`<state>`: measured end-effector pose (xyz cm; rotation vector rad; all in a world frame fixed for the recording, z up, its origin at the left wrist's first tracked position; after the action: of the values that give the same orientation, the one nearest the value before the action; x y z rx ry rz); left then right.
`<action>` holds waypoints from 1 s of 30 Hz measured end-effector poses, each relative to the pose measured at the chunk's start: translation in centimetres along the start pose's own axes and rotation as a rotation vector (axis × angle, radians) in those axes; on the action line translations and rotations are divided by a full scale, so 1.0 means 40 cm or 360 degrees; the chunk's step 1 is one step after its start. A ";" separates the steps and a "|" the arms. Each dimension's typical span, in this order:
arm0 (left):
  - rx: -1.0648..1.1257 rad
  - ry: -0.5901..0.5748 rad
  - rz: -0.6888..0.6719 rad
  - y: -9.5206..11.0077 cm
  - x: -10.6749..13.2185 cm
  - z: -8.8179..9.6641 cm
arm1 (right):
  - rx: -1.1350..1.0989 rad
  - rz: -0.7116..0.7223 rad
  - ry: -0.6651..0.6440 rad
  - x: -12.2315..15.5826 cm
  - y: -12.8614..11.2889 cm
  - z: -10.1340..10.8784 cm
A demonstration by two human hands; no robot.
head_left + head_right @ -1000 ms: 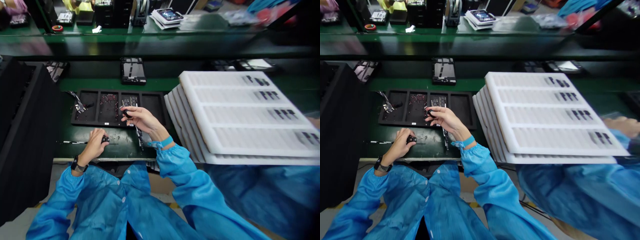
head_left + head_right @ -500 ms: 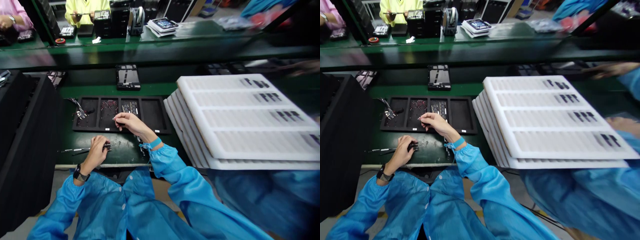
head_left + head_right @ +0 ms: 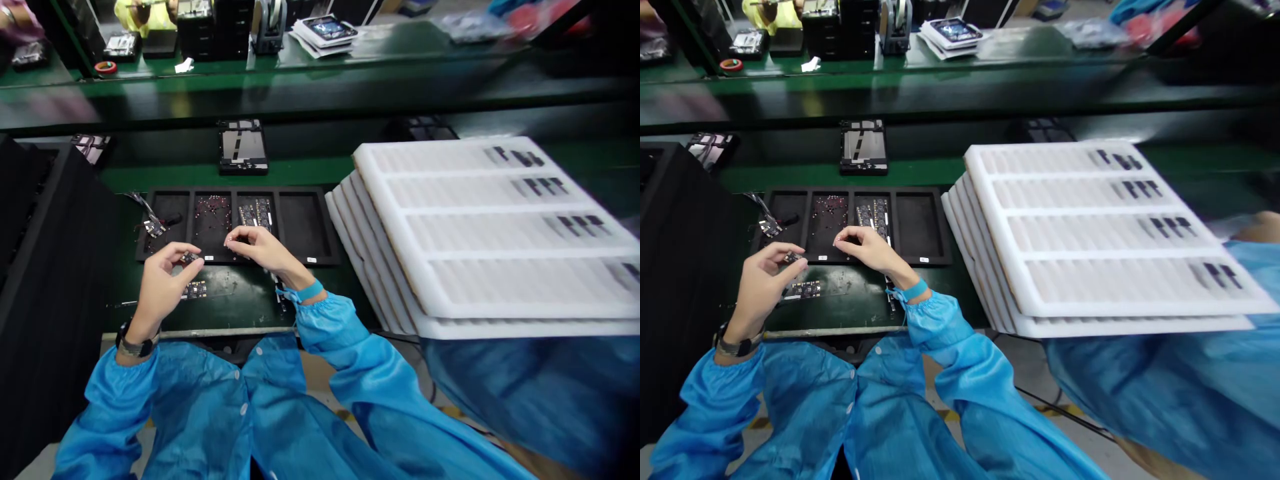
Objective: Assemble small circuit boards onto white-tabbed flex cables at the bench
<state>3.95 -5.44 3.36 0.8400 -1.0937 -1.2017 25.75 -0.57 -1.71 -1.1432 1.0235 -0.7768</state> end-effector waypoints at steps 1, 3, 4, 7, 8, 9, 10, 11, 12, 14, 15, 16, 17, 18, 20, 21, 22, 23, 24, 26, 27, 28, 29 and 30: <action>0.0105 -0.0029 0.0046 0.004 -0.013 -0.004 | 0.0032 0.0008 -0.0022 0.001 -0.002 -0.001; 0.0312 -0.0092 0.0132 0.000 -0.044 -0.020 | 0.0070 0.0021 -0.0056 0.003 -0.005 -0.004; 0.0397 -0.0113 0.0161 -0.006 -0.060 -0.031 | 0.0076 0.0027 -0.0068 0.004 -0.006 -0.006; 0.0433 -0.0192 0.0201 -0.028 -0.097 -0.069 | 0.0052 0.0023 -0.0093 0.007 -0.006 -0.009; 0.0373 -0.0241 0.0213 -0.035 -0.104 -0.082 | 0.0047 0.0018 -0.0095 0.008 -0.005 -0.009; 0.0309 -0.0292 0.0231 -0.043 -0.108 -0.095 | 0.0055 0.0022 -0.0094 0.008 -0.003 -0.009; 0.0260 -0.0340 0.0257 -0.050 -0.111 -0.106 | 0.0085 0.0041 -0.0086 0.007 -0.002 -0.007; 0.0243 -0.0380 0.0294 -0.058 -0.114 -0.115 | 0.0137 0.0076 -0.0075 0.007 -0.002 -0.006; 0.0259 -0.0414 0.0338 -0.065 -0.116 -0.122 | 0.0203 0.0121 -0.0060 0.006 -0.002 -0.004; 0.0337 -0.0467 0.0435 -0.080 -0.120 -0.132 | 0.0329 0.0217 -0.0035 0.006 -0.002 -0.003; 0.0373 -0.0496 0.0485 -0.086 -0.122 -0.137 | 0.0374 0.0254 -0.0030 0.007 -0.002 -0.003; 0.0403 -0.0522 0.0529 -0.092 -0.124 -0.142 | 0.0407 0.0283 -0.0030 0.008 -0.002 -0.005; 0.0429 -0.0538 0.0564 -0.098 -0.126 -0.145 | 0.0433 0.0305 -0.0033 0.010 -0.003 -0.006; 0.0453 -0.0538 0.0588 -0.102 -0.128 -0.148 | 0.0459 0.0326 -0.0040 0.011 -0.004 -0.008; 0.0475 -0.0508 0.0595 -0.106 -0.131 -0.151 | 0.0512 0.0353 -0.0056 0.014 -0.005 -0.011; 0.0460 -0.0487 0.0580 -0.106 -0.131 -0.151 | 0.0536 0.0355 -0.0069 0.015 -0.006 -0.011; 0.0426 -0.0463 0.0556 -0.105 -0.131 -0.151 | 0.0555 0.0347 -0.0089 0.016 -0.006 -0.012; 0.0375 -0.0444 0.0524 -0.103 -0.130 -0.151 | 0.0569 0.0332 -0.0109 0.017 -0.005 -0.012; 0.0314 -0.0430 0.0483 -0.100 -0.128 -0.150 | 0.0577 0.0313 -0.0132 0.017 -0.004 -0.012; 0.0188 -0.0409 0.0382 -0.091 -0.123 -0.146 | 0.0584 0.0281 -0.0174 0.018 -0.003 -0.011; 0.0142 -0.0391 0.0328 -0.087 -0.121 -0.143 | 0.0583 0.0273 -0.0185 0.018 -0.003 -0.010; 0.0115 -0.0370 0.0282 -0.083 -0.119 -0.139 | 0.0580 0.0269 -0.0187 0.018 -0.003 -0.009; 0.0108 -0.0348 0.0246 -0.079 -0.117 -0.134 | 0.0574 0.0268 -0.0183 0.018 -0.004 -0.008; 0.0121 -0.0326 0.0225 -0.078 -0.116 -0.129 | 0.0563 0.0271 -0.0174 0.018 -0.004 -0.008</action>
<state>7.95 -1.74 -1.96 0.6953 -1.3499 -1.1513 25.71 -1.36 -1.74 -0.7757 0.8394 -0.7170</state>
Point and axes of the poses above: each hand's wrist, its own x-axis away from the middle knuckle, its own z-axis out of the back of the hand, y = z × x, the point moved 4 cm from there along -x, towards the middle knuckle, and after that the axes turned 13 degrees about z, right-handed, at the moved point
